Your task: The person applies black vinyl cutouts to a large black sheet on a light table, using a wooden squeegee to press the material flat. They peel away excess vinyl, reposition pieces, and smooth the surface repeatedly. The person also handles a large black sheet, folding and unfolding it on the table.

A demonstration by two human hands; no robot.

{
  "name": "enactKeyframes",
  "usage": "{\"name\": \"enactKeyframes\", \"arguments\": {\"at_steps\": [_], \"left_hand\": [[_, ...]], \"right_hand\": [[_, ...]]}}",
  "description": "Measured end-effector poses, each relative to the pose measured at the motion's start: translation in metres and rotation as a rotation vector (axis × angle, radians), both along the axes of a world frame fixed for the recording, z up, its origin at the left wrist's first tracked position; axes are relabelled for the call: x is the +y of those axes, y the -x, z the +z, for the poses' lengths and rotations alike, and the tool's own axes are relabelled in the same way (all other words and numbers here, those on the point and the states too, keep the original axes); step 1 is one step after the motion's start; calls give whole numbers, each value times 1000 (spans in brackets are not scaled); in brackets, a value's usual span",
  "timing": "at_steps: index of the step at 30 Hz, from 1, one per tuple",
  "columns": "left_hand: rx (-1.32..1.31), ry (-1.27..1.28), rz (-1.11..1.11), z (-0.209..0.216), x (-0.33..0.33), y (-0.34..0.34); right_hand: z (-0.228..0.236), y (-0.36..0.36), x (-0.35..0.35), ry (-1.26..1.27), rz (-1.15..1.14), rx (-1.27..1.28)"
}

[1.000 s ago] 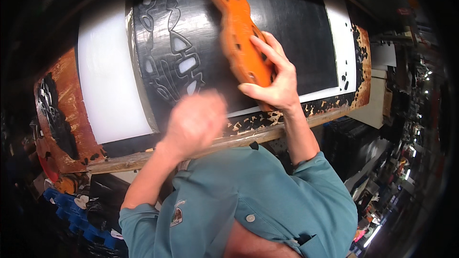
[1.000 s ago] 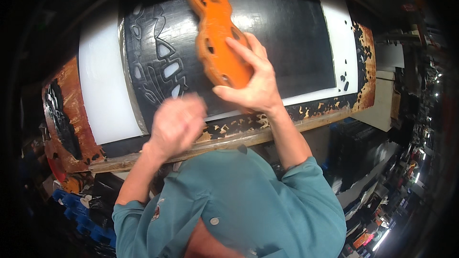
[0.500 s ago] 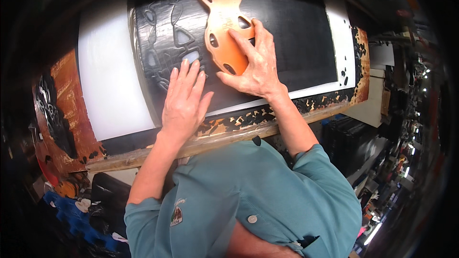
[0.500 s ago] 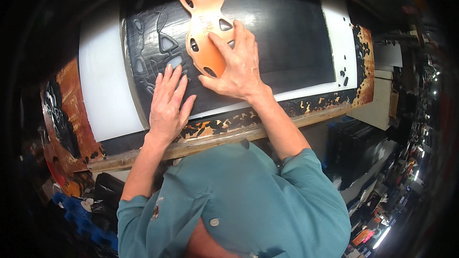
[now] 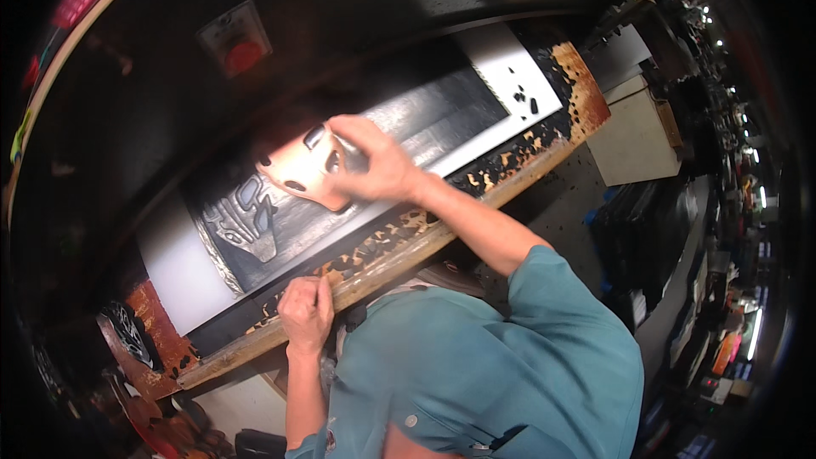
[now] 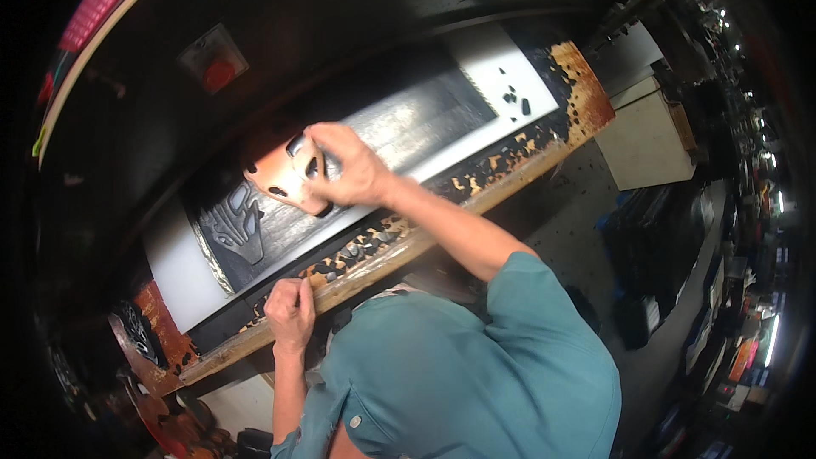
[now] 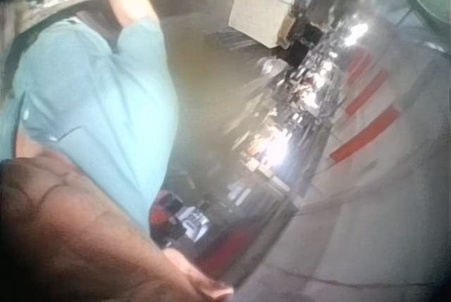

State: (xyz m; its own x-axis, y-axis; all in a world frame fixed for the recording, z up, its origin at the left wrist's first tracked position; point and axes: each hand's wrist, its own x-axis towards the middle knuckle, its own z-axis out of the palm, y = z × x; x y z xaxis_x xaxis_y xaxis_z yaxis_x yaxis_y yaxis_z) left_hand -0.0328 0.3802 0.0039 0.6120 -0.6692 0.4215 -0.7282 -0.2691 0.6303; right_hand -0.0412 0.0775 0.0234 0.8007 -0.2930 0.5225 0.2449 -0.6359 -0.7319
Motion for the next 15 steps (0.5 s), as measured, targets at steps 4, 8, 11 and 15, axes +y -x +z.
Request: {"name": "enactKeyframes", "arguments": {"at_steps": [4, 8, 11, 15], "left_hand": [[-92, -79, 55, -2, 3, 6], [-66, -130, 218, -4, 4, 14], [-108, -151, 254, -11, 7, 16], [-139, -110, 229, -11, 11, 17]], "right_hand": [[45, 46, -102, -213, -493, -339], [95, 75, -196, -34, -788, -430], [89, 106, -202, 150, -825, -199], [31, 168, -142, -193, -641, -71]]}}
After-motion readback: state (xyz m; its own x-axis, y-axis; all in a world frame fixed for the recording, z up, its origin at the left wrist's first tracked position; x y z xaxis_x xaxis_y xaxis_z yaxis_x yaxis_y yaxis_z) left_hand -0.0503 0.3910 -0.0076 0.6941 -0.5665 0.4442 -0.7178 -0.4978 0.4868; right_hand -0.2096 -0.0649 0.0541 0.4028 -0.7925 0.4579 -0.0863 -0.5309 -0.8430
